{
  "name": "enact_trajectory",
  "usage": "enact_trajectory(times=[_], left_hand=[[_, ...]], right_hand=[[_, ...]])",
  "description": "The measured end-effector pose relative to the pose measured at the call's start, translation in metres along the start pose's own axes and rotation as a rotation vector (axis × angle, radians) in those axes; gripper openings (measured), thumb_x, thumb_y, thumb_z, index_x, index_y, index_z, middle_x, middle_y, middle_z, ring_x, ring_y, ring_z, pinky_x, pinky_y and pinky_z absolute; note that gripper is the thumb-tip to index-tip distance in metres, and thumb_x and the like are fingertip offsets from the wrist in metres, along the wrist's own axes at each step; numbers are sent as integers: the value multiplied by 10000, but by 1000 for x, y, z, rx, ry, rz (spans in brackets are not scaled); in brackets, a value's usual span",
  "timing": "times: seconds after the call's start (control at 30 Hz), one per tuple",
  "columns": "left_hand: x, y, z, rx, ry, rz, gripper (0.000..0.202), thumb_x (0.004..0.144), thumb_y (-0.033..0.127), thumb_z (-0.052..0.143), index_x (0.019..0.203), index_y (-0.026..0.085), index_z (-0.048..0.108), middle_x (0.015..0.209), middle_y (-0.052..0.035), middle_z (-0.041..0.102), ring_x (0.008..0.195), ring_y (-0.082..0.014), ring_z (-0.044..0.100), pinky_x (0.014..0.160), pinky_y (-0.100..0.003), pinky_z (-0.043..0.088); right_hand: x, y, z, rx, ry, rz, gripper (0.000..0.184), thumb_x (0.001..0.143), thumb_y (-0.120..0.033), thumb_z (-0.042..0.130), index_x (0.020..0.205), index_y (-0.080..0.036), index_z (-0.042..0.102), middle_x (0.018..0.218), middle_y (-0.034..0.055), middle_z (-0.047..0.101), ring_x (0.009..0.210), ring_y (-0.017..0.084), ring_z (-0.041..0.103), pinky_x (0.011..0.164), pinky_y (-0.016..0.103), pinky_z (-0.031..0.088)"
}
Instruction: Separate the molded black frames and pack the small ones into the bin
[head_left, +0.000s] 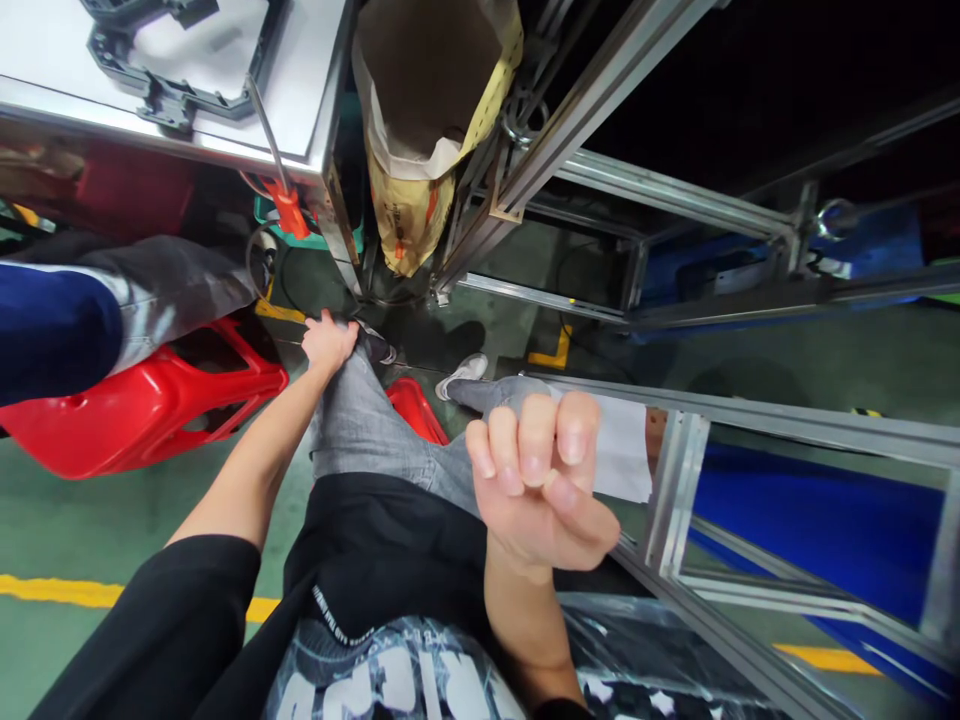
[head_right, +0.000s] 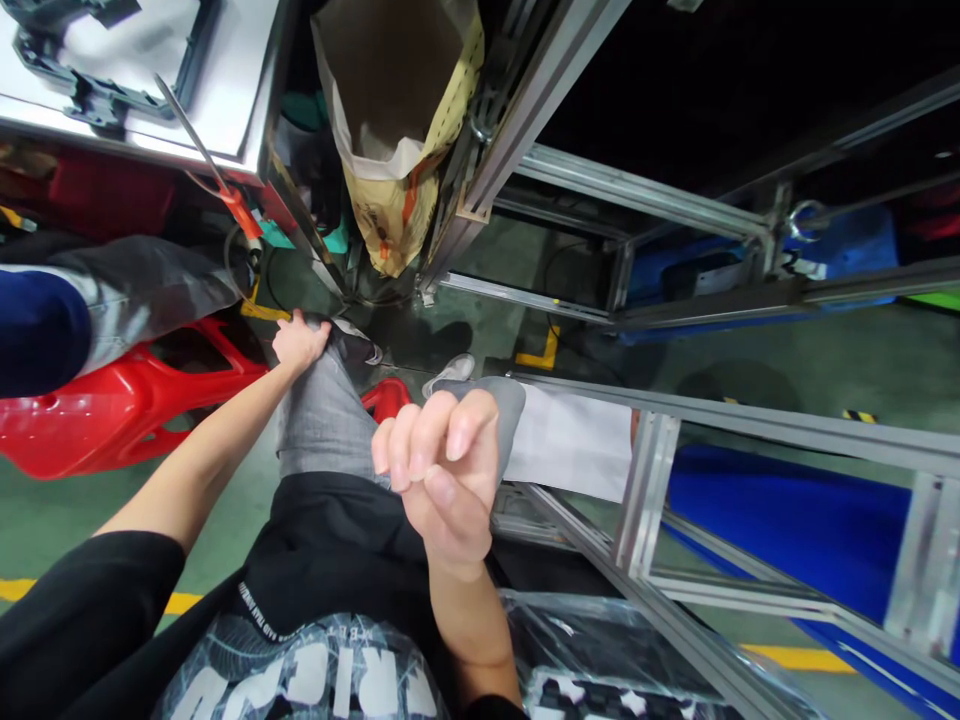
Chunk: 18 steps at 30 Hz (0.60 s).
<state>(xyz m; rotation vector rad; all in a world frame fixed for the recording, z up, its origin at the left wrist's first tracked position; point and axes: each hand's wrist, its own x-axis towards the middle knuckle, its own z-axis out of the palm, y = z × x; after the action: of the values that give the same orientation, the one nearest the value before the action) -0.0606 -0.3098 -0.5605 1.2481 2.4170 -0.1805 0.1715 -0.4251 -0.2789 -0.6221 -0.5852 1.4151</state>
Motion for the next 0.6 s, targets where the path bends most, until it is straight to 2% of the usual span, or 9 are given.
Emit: enact_trajectory(times=[0.3, 0.47, 0.53, 0.6], left_hand=[[0, 1, 0, 0, -10, 2, 741, 983, 636, 583, 1558, 170, 546, 1403, -270, 607, 1229, -464, 697, 992, -510, 538], [-4, 2, -2, 6, -10, -11, 714, 999, 616, 576, 1556, 170, 544, 1400, -262, 602, 1237, -445, 690, 983, -486, 531], [-6, 2, -3, 5, -12, -16, 700, 1001, 617, 583, 1543, 175, 561, 1375, -253, 620, 1215, -422, 704, 963, -464, 538], [-6, 0, -2, -1, -12, -15, 702, 997, 632, 589, 1543, 191, 569, 1366, -239, 632, 1205, -405, 713, 956, -447, 543]], right_hand=[[2, -2, 0, 151, -25, 34, 499, 818, -147, 772, 806, -261, 286, 612, -118, 334, 435, 88, 286, 440, 238, 328], [-1, -4, -1, 156, 22, 89, 418, 803, -140, 819, 861, -279, 429, 603, -123, 339, 427, 101, 252, 433, 266, 289], [-7, -3, 1, 99, 27, 97, 367, 821, -154, 833, 890, -288, 499, 609, -115, 367, 430, 107, 300, 442, 279, 324], [-19, -2, 2, 46, -48, 96, 265, 875, -207, 814, 941, -311, 580, 619, -93, 434, 447, 127, 394, 466, 296, 393]])
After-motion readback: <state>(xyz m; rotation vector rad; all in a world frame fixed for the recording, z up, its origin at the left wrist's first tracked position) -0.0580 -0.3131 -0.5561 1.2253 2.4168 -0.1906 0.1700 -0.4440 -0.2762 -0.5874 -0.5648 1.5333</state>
